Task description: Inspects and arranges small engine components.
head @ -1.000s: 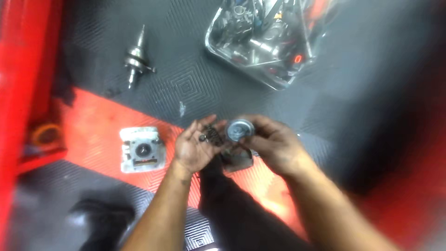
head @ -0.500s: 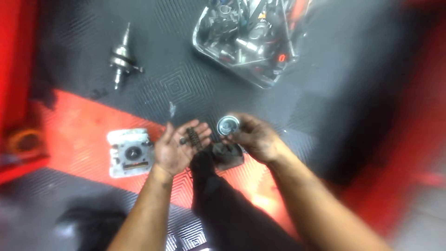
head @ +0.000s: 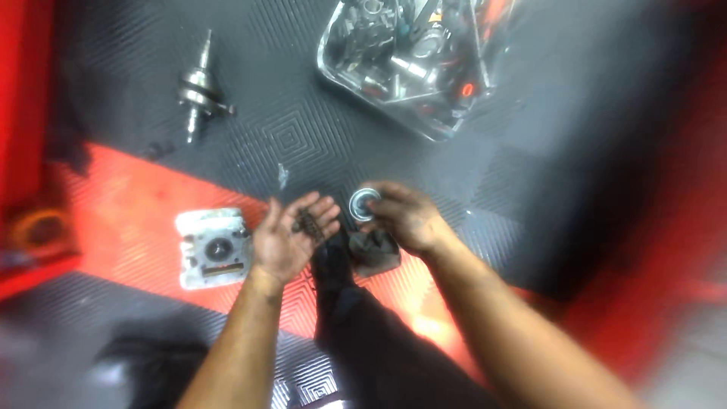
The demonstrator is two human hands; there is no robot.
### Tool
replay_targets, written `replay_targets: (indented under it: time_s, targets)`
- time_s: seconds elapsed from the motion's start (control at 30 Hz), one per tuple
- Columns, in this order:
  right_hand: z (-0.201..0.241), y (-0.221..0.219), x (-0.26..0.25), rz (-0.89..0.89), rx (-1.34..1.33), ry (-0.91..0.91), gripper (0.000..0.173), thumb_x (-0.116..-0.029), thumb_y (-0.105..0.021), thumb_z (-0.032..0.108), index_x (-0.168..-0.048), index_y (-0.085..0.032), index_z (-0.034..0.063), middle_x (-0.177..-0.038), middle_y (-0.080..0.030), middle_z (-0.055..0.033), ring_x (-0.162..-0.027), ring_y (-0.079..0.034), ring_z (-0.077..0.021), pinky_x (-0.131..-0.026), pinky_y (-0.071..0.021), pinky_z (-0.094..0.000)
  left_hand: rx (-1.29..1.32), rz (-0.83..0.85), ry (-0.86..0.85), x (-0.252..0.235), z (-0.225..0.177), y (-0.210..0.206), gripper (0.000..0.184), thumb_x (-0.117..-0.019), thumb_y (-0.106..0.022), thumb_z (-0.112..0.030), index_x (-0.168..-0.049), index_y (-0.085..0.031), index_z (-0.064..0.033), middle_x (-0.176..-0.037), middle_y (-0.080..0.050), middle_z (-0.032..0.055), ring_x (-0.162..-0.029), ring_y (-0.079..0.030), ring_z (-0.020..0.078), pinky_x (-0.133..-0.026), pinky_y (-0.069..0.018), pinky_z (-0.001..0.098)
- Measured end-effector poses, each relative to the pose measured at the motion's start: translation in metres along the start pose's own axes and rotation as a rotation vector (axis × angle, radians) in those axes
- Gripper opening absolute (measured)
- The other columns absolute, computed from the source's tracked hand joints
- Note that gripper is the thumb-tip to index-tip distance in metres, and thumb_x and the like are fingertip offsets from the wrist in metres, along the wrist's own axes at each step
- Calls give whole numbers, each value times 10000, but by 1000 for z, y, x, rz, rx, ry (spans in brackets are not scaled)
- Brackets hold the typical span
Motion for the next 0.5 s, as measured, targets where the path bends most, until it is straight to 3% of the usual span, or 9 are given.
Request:
replay_targets:
  time_s: [0.1,0.23,0.3,0.37,0.43,0.5]
  targets:
    - [9,-6,1,-67,246,94,232,-1021,-596,101,-1241,-666,76,-949,-743,-102,-675,-719,-215,-577,-641,-373,9,-13,-16,-4,-1,1,966,-995,-14,-734,-1405,-565,-54,-1394,-615,216,-1285,-607,383,-1082,-493,559]
    - [14,-4,4,-78,481,100,153,-1022,-619,180,-1146,-706,157,-844,-743,-12,-624,-695,-136,-545,-611,-327,-39,-101,-24,-8,-1,5,937,-1013,-29,-710,-1370,-583,-43,-1347,-648,197,-1244,-634,358,-1046,-513,554]
    - [9,1,3,-89,563,70,146,-1012,-596,207,-1100,-709,180,-793,-723,3,-591,-670,-129,-526,-587,-343,-116,-340,2,-16,0,3,656,-1108,-210,-524,-1266,-622,-38,-1163,-713,156,-1045,-708,293,-915,-581,495]
    - [-2,7,3,-98,587,31,148,-995,-584,209,-1065,-709,172,-754,-698,-8,-563,-638,-143,-509,-559,-368,-243,-579,43,-33,3,8,288,-1089,-461,-246,-1222,-609,-37,-997,-696,117,-818,-695,227,-745,-603,419]
    - [-12,10,3,-97,581,-10,151,-977,-569,216,-1029,-703,169,-734,-684,-14,-559,-629,-157,-502,-543,-380,-395,-681,81,-53,3,20,300,-1009,-554,-93,-1304,-556,-41,-997,-656,115,-735,-658,198,-668,-594,371]
    - [-22,12,1,-89,563,-41,161,-962,-553,217,-1008,-699,164,-725,-669,-21,-569,-623,-167,-509,-533,-395,-484,-676,103,-73,-1,32,365,-974,-583,-66,-1337,-553,-32,-1025,-655,130,-733,-663,204,-654,-597,366]
Point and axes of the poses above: each hand's wrist, its own x-axis away from the middle knuckle, its own y-axis out of the back of the hand, z = x × y, the point moved 1 cm from there along -x, towards the middle knuckle
